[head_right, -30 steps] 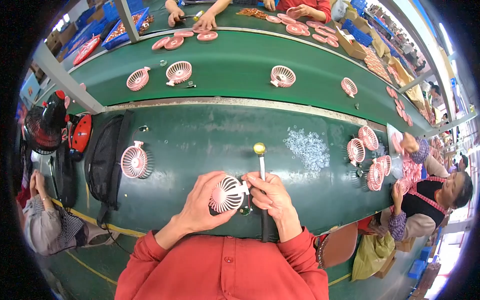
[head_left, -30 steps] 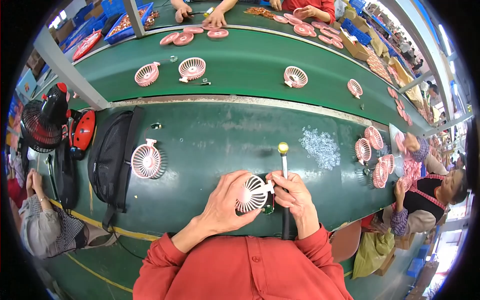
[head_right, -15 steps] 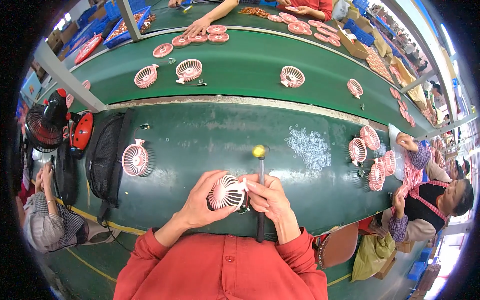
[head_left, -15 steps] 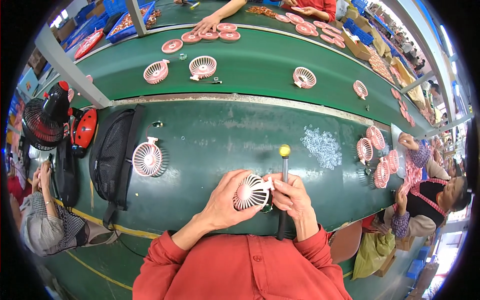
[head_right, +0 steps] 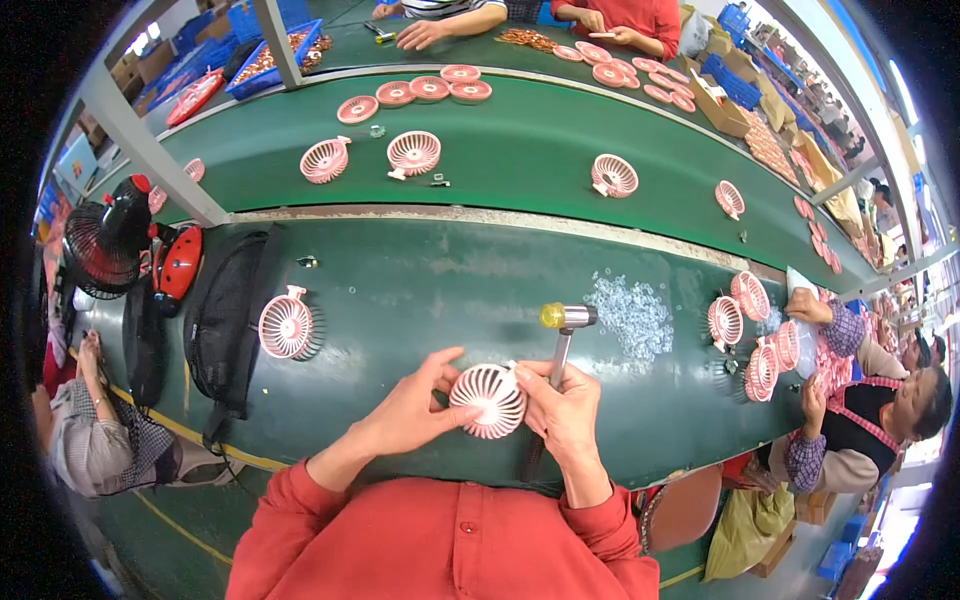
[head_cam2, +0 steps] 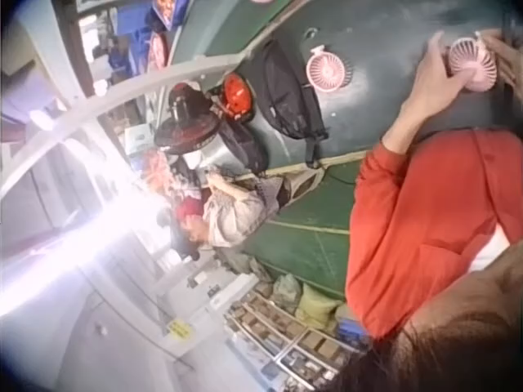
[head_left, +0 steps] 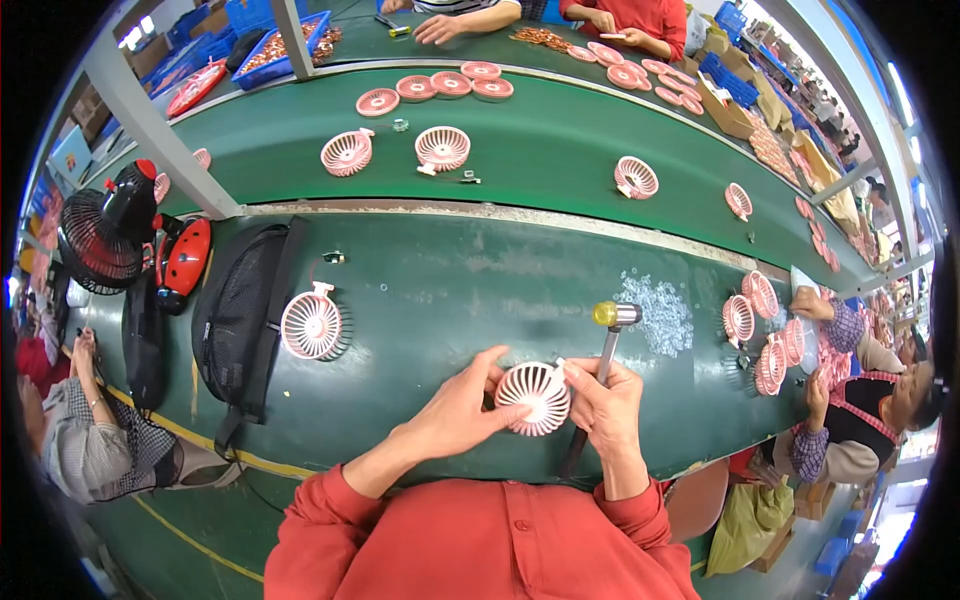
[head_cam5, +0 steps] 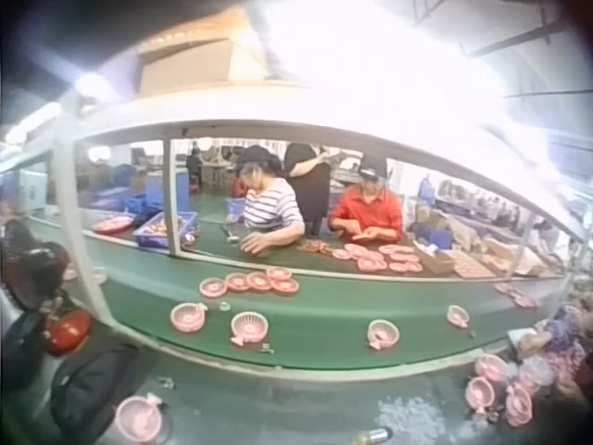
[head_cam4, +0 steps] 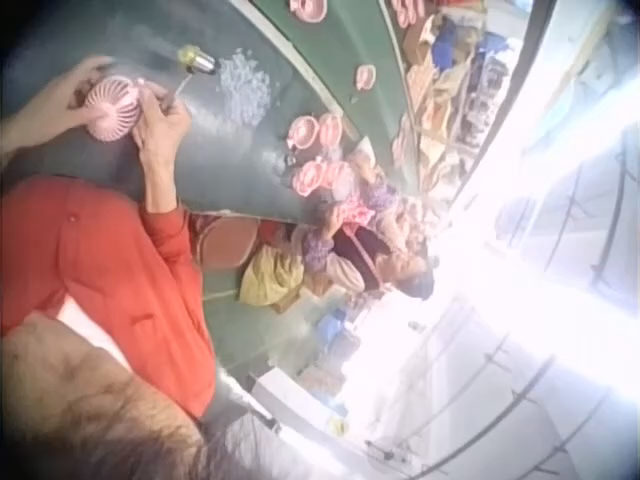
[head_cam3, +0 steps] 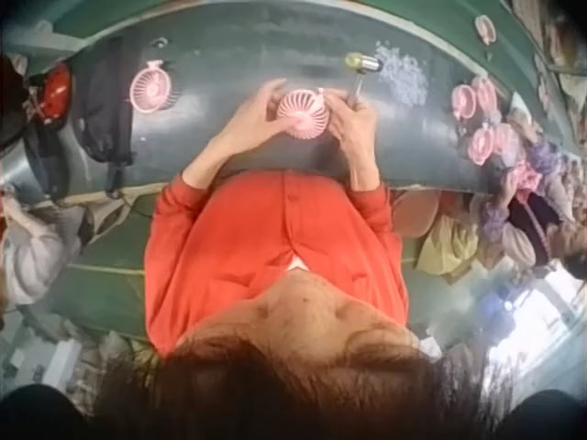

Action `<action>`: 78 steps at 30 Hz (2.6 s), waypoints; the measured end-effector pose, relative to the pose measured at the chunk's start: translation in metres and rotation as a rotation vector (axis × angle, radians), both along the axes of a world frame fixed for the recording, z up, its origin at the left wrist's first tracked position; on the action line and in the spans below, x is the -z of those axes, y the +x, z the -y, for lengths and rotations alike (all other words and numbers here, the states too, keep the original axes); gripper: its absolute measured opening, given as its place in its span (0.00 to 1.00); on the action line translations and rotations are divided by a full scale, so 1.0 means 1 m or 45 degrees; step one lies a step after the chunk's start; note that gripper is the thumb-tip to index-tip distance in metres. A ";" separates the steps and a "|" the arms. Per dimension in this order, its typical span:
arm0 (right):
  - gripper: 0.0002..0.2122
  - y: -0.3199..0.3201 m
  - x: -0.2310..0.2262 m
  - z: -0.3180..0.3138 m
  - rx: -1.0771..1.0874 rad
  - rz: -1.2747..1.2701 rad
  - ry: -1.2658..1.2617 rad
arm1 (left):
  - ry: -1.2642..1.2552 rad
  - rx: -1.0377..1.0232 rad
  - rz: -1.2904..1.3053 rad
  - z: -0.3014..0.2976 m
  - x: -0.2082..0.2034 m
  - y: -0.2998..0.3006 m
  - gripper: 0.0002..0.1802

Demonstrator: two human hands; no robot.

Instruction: The person assembles portable fan covers by fitting components into the fan grilles and securing them into place using a small hammer.

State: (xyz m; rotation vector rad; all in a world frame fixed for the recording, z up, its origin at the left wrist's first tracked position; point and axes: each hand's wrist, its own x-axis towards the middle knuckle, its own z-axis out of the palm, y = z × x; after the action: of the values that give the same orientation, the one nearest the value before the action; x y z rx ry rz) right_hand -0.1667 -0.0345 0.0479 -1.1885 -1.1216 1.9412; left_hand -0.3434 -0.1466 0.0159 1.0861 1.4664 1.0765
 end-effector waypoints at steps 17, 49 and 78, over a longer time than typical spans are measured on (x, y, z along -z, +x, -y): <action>0.07 0.009 0.019 0.007 -0.095 0.269 0.036 | 0.344 -0.570 -1.482 -0.149 0.032 -0.163 0.29; 0.21 -0.017 0.011 0.019 -0.301 0.317 0.622 | 0.240 -0.022 0.491 -0.029 -0.010 -0.002 0.18; 0.19 -0.028 -0.008 -0.048 -0.503 0.241 0.114 | -0.249 0.082 1.188 -0.012 -0.007 -0.009 0.23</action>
State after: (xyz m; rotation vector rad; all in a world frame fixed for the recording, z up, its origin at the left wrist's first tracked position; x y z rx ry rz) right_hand -0.1944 0.0130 0.0561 -1.1897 -1.6280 2.0658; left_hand -0.3520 -0.1351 0.0227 0.3712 0.7486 1.1364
